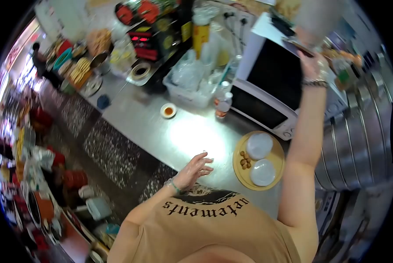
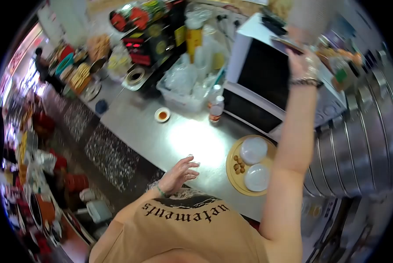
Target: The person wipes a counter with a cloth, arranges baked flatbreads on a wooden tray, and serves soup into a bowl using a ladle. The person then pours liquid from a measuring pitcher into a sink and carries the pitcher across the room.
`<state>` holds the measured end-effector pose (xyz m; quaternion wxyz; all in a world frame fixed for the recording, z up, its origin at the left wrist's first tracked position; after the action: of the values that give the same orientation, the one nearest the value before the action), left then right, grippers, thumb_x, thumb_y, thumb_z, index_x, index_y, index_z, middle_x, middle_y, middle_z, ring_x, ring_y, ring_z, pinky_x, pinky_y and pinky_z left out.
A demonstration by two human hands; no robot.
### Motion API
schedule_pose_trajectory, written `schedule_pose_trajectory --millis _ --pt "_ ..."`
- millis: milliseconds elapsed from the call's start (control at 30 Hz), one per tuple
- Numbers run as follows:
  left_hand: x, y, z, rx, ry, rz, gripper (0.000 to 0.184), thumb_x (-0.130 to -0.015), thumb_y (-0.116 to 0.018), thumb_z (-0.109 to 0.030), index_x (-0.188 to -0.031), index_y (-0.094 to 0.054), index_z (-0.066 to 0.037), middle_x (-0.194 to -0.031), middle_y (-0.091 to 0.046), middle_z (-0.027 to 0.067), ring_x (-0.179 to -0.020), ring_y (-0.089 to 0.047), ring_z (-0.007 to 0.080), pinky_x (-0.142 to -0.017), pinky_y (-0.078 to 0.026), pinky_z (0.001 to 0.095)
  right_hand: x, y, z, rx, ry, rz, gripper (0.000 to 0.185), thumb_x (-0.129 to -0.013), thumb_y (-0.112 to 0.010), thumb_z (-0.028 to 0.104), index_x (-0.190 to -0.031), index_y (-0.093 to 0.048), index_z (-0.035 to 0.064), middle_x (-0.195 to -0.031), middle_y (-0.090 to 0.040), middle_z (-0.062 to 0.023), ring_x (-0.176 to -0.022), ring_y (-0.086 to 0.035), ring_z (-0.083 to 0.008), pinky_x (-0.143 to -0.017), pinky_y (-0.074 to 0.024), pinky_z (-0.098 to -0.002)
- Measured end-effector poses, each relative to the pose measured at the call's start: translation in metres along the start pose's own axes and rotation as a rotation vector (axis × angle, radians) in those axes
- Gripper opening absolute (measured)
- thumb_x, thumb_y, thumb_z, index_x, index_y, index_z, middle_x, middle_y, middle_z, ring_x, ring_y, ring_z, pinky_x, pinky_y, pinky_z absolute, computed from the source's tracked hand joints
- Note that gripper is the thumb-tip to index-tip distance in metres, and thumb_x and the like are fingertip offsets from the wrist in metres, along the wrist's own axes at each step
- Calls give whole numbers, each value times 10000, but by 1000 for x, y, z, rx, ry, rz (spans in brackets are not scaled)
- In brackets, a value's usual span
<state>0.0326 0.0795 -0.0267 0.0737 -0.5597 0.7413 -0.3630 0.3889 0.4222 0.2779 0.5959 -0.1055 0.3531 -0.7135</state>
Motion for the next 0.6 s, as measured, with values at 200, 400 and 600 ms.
schedule_pose_trajectory --millis 200,400,600 --pt "17 29 -18 -15 -65 -46 582 -986 -500 -320 -1431 -280 -17 -1233 -518 88 -1046 -548 189 -955 -438 346 26 -31 -32 101 -288 142 511 -969 -464 154 -1367 -268 -100 -1385 -362 -262 -1326 -337 -386 -1130 -290 -519" --pt "28 54 -23 6 -54 -105 532 -974 -523 -306 -1383 -360 -8 -1193 -526 64 -1030 -548 167 -952 -442 334 5 40 -20 647 -211 133 504 -952 -547 290 -1323 -398 -17 -1226 -508 -196 -1151 -531 -313 -967 -470 -423" --pt "58 115 -35 66 -66 -220 427 -965 -542 -281 -1292 -475 -15 -1099 -563 64 -993 -550 145 -921 -456 312 150 -96 -103 735 26 387 239 -947 -575 303 -1002 -592 71 -857 -590 -31 -766 -579 -125 -669 -477 -257"
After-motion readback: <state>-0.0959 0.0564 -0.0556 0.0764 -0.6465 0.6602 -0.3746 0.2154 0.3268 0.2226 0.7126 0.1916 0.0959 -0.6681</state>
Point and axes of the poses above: each hand's wrist, its own x-axis away from the middle knuckle, its own y-axis out of the back of the hand, z = x × y, the point moved 9 cm from there along -x, towards the middle knuckle
